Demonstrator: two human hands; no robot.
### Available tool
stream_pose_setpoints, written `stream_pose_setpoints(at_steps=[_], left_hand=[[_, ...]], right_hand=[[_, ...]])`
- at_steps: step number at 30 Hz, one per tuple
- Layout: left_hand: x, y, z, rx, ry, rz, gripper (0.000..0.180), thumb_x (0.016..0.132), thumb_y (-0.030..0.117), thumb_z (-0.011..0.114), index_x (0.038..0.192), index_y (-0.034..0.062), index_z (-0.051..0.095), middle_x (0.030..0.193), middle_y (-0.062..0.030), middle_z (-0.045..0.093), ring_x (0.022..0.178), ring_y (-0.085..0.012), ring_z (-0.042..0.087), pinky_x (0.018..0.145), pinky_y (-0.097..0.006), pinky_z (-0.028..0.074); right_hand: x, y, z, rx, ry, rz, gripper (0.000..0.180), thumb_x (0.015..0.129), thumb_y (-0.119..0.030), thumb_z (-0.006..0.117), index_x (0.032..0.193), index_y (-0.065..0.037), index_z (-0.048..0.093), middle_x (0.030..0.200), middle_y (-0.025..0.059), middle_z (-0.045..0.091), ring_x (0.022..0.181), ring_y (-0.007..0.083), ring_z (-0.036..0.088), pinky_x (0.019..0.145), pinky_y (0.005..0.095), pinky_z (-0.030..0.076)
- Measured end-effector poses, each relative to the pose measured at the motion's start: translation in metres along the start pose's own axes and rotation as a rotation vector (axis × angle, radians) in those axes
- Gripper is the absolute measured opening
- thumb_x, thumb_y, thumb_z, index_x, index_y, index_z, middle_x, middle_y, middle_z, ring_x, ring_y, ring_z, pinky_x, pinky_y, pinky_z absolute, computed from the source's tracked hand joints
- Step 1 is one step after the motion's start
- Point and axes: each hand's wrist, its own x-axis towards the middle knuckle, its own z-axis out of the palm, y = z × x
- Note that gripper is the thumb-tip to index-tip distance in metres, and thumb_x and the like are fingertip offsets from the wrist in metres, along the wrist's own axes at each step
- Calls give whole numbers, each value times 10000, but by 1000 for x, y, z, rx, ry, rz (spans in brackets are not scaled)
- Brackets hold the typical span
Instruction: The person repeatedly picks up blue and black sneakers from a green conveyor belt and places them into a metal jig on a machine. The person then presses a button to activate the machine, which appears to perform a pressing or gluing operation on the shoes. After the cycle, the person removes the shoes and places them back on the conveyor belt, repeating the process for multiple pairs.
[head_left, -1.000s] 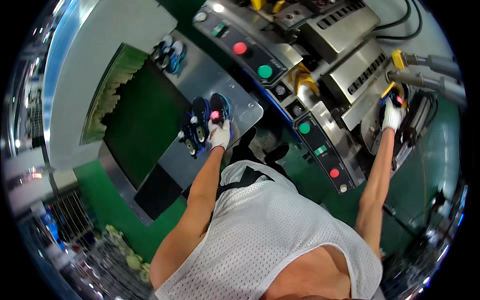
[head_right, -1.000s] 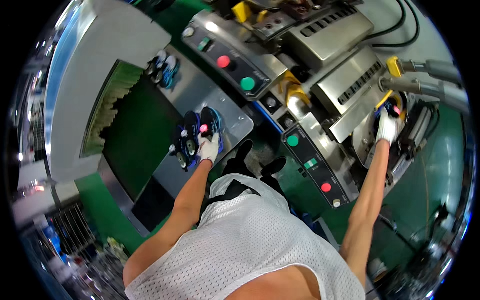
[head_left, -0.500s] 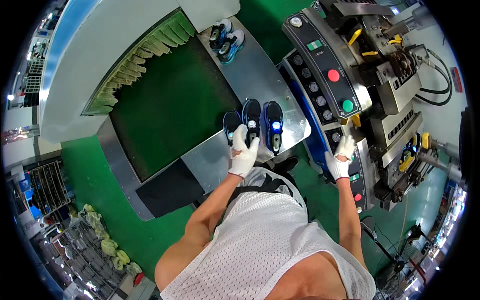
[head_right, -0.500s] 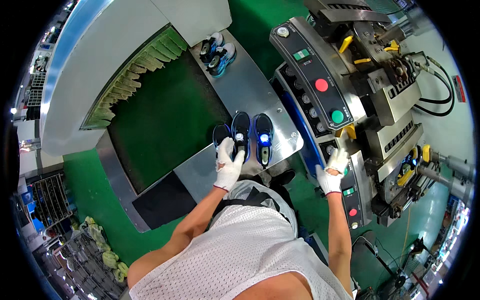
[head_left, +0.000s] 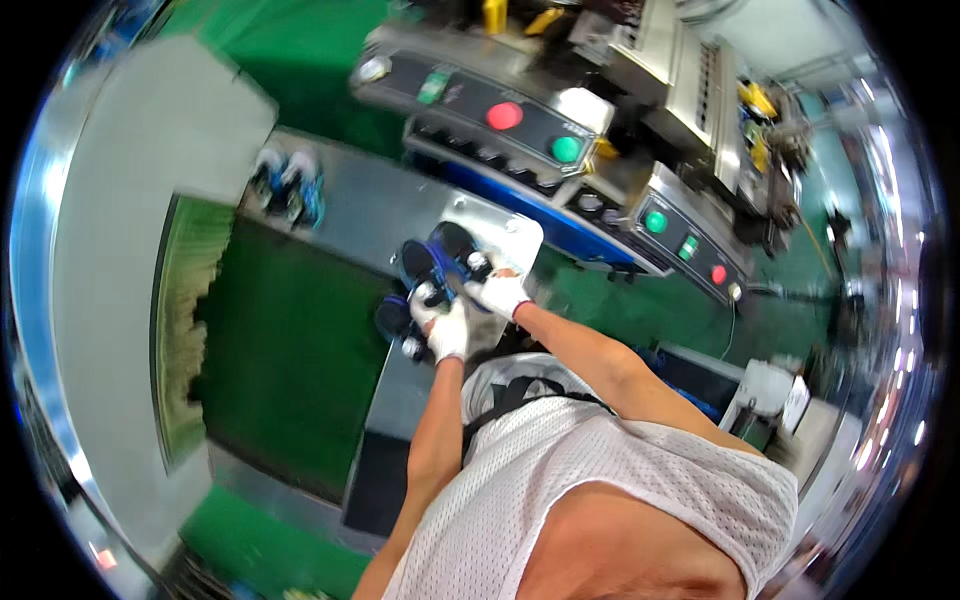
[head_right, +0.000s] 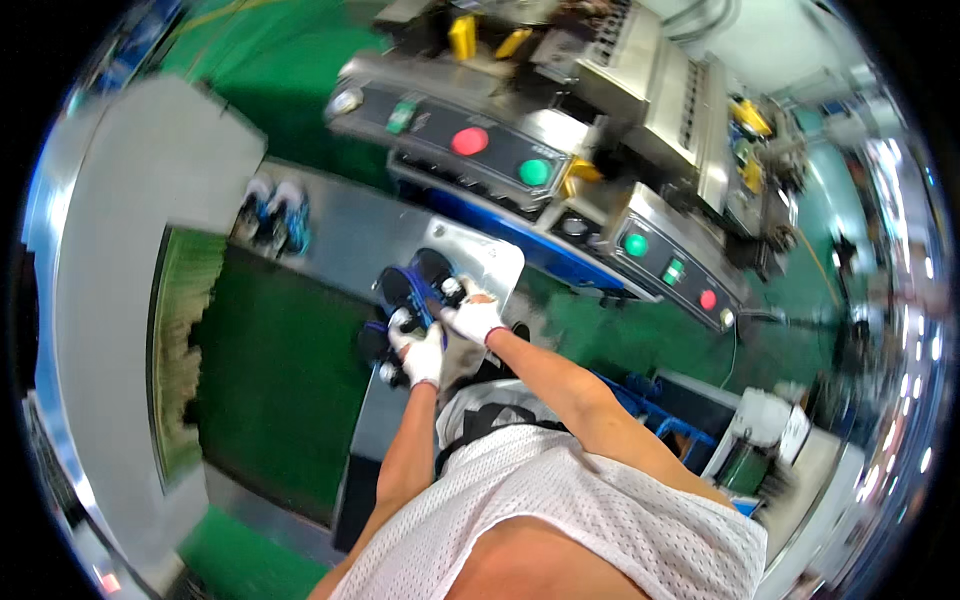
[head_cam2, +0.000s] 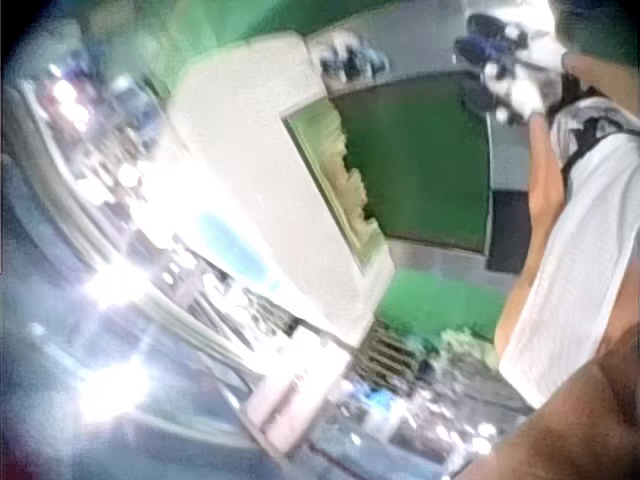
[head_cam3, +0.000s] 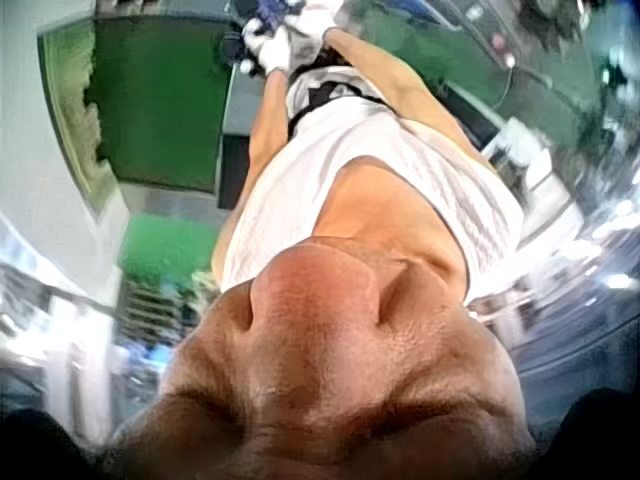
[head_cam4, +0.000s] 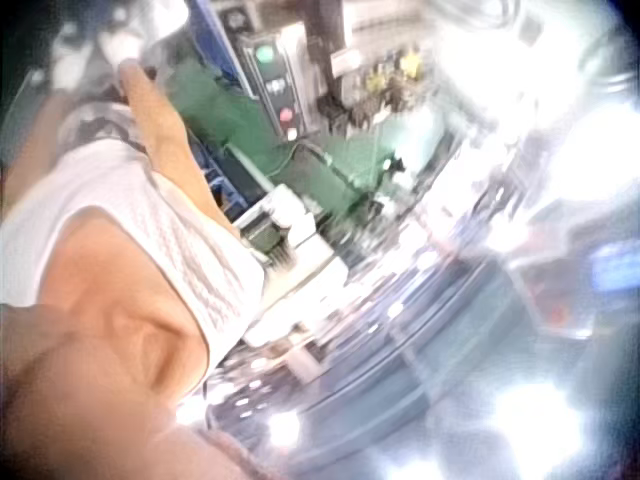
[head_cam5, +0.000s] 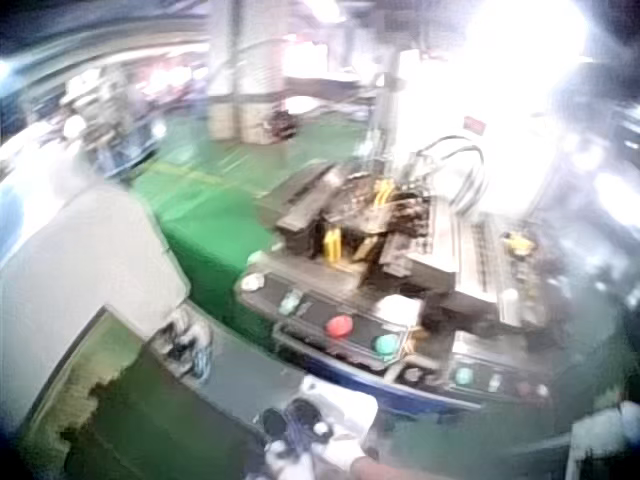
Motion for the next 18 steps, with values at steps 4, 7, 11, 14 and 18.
stream_pose_setpoints(at_steps=[4,7,11,14,18], left_hand=[[0,94,1,499,-205,-198,822,795,176,848,1453,-51,413,1332,-239,603,1202,-372,601,1059,-440,462],[-5,79,9,502,-413,-15,962,750,358,887,1460,-75,403,1330,-262,599,1150,-374,620,1026,-440,486],[-76,164,72,601,-765,21,1090,770,394,854,1548,-88,262,1420,-311,526,1313,-391,540,1107,-430,429],[-142,208,127,722,-1113,145,1006,773,332,860,1534,-35,312,1414,-255,549,1287,-348,560,1104,-409,430],[-235,194,186,543,-1532,356,936,764,243,862,1512,-24,365,1391,-208,576,1275,-305,560,1097,-400,431]], right_hand=[[-20,18,-66,178,-46,198,820,736,-549,827,1095,164,638,961,235,705,860,244,676,782,400,546],[-56,58,-77,606,164,48,730,752,-511,834,1088,115,664,940,166,706,818,202,652,735,361,536],[-159,110,-138,945,310,349,464,815,-395,827,1079,-33,707,887,37,680,696,108,570,597,304,472],[-240,154,-162,1322,682,235,280,811,-303,849,971,-137,689,767,-53,590,567,37,449,481,272,348],[-354,199,-186,1655,1073,285,419,816,-249,838,1165,-86,675,849,-19,660,643,75,585,576,248,485]])
